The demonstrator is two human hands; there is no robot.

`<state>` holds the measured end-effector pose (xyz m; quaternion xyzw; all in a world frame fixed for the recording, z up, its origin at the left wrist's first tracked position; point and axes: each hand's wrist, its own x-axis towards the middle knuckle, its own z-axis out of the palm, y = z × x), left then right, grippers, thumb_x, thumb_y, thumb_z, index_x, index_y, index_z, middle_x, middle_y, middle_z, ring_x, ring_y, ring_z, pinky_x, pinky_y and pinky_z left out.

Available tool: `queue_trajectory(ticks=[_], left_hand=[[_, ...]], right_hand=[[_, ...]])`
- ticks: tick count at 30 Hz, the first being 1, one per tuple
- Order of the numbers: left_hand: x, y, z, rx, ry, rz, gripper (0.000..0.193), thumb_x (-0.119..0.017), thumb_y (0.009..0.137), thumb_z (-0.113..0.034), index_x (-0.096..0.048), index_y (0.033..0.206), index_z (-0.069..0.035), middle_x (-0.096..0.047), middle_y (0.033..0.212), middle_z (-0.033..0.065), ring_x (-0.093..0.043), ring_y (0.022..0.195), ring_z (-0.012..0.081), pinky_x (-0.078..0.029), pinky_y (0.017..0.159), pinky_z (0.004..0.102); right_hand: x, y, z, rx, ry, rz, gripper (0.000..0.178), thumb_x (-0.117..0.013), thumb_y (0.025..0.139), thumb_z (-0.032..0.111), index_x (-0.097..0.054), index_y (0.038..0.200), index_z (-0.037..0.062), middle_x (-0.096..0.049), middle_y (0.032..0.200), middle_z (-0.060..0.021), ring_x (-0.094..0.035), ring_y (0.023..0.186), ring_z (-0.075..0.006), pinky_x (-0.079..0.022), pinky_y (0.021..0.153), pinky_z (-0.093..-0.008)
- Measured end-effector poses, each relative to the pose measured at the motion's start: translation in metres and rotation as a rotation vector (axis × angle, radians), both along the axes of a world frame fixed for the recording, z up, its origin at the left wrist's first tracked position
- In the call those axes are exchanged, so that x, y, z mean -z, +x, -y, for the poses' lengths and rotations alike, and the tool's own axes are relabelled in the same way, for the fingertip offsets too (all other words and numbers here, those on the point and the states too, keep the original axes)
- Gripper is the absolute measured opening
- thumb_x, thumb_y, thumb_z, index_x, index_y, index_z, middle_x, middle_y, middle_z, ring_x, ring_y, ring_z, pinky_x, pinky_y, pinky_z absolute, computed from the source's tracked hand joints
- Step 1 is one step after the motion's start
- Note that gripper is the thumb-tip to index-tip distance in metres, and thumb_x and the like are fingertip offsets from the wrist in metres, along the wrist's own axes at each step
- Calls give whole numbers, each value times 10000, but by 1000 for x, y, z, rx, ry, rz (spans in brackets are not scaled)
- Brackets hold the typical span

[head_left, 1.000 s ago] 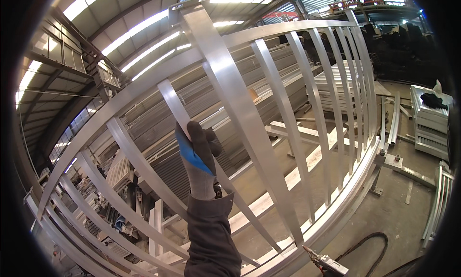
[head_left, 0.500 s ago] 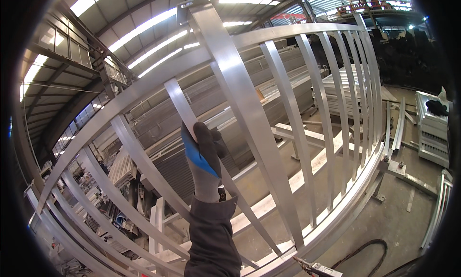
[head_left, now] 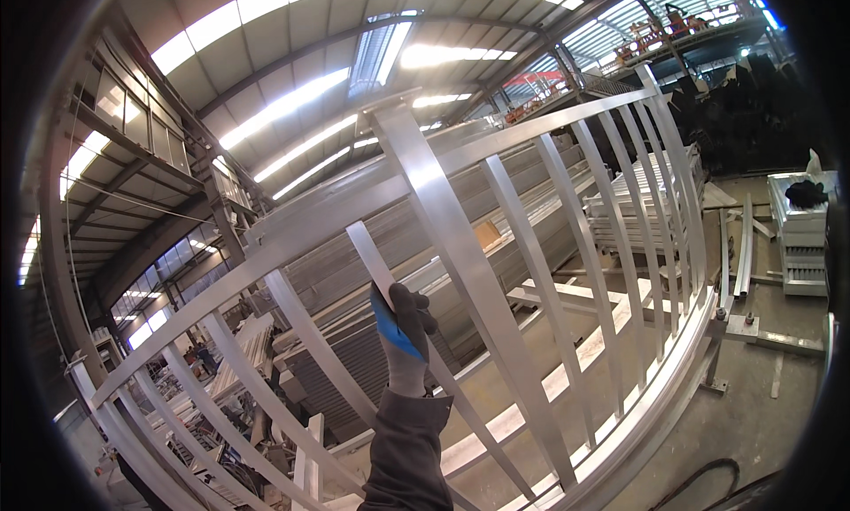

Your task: The person positions a curved metal bar against a vertical metal frame and tack welds the joint using a handheld welding torch. The person repeats this process at multiple joints along the frame, holding the bar in place with one hand while welding with the other.

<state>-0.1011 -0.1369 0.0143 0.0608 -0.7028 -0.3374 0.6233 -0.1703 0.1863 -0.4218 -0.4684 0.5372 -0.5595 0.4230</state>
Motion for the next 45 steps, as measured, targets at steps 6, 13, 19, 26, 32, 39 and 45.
queue_trajectory(ticks=[6,13,19,26,32,39,45], left_hand=[[0,2,6,49,0,-17,601,-488,1069,-536,-408,1405,-45,-601,811,79,-535,520,118,-436,466,267],[-2,5,8,65,-4,-3,649,-497,1060,-553,-385,1443,-42,-620,850,98,-546,531,125,-437,470,268],[0,8,12,205,21,-11,663,-514,1055,-544,-373,1468,-44,-595,887,80,-514,561,105,-449,502,263],[2,8,13,209,37,-33,607,-500,1082,-469,-359,1514,-66,-606,889,74,-530,578,93,-448,511,252],[6,3,21,282,16,-81,626,-543,1062,-491,-384,1488,-61,-557,870,46,-486,612,68,-443,519,243],[10,-3,21,303,-13,-140,560,-567,1066,-439,-415,1422,-35,-516,798,-19,-457,599,37,-418,489,222],[6,2,14,259,-19,-160,519,-547,1082,-385,-428,1409,0,-557,790,23,-511,610,79,-450,529,262]], right_hand=[[-8,7,-11,-15,-39,-36,404,-674,1003,147,-594,1379,22,-606,1368,-106,-554,1246,-206,-439,1031,-357],[-16,25,-25,-16,-72,-68,423,-673,1007,151,-586,1401,22,-599,1407,-112,-545,1286,-210,-431,1064,-359],[-18,45,-31,1,-48,-91,439,-672,1011,155,-579,1419,22,-594,1440,-116,-536,1320,-213,-424,1092,-361],[-24,72,-45,24,4,-107,458,-671,1016,159,-571,1441,22,-587,1479,-122,-527,1359,-216,-416,1125,-364],[-41,87,-51,101,107,-105,456,-680,1007,155,-575,1430,21,-593,1450,-120,-536,1327,-215,-425,1102,-361],[-64,104,-53,191,174,-101,450,-693,994,150,-583,1410,20,-603,1402,-117,-551,1275,-213,-438,1063,-357],[-73,112,-40,241,170,-96,444,-705,983,146,-590,1393,19,-611,1360,-114,-565,1230,-212,-450,1030,-354]])
